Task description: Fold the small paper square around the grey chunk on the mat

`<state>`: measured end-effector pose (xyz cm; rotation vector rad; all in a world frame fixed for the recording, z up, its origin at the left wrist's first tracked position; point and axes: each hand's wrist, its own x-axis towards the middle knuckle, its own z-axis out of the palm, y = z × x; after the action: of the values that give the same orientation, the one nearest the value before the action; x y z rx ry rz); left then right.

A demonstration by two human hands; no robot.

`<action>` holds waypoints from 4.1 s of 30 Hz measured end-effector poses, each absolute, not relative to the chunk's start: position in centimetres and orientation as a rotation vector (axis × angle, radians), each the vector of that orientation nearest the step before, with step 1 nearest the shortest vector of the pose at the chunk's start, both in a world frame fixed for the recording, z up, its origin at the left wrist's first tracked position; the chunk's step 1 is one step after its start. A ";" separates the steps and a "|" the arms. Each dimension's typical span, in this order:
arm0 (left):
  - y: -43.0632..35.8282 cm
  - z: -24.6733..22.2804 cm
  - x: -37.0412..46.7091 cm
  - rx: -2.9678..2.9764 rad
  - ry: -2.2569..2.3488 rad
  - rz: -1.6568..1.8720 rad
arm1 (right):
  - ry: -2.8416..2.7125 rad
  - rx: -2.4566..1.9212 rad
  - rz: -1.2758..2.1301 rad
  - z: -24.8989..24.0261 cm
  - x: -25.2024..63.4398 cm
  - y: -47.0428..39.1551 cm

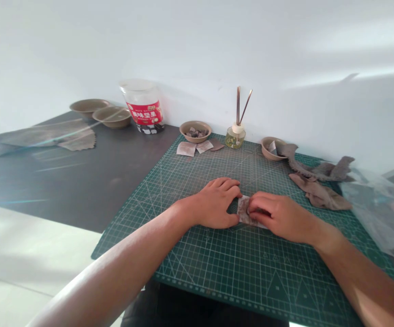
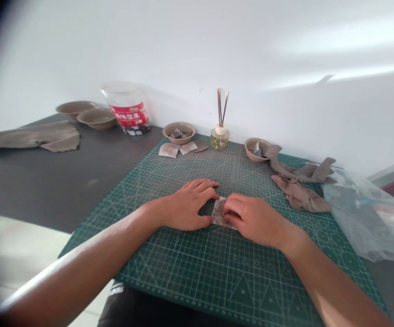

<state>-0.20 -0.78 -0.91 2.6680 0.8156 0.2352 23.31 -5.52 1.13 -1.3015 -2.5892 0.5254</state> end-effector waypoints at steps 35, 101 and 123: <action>-0.8 -0.7 -0.2 2.666 0.817 0.196 | -2.531 -1.286 0.542 1.1 23.9 -5.4; -0.8 -0.9 -0.2 2.663 0.834 0.231 | -2.502 -1.393 0.451 0.9 24.7 -5.2; -0.8 -0.9 -0.2 2.662 0.823 0.224 | -2.470 -1.421 0.508 0.9 24.8 -5.5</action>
<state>-0.23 -0.79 -0.87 2.6619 0.8228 0.2237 24.83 -5.52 0.94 -1.4214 -2.4698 0.5078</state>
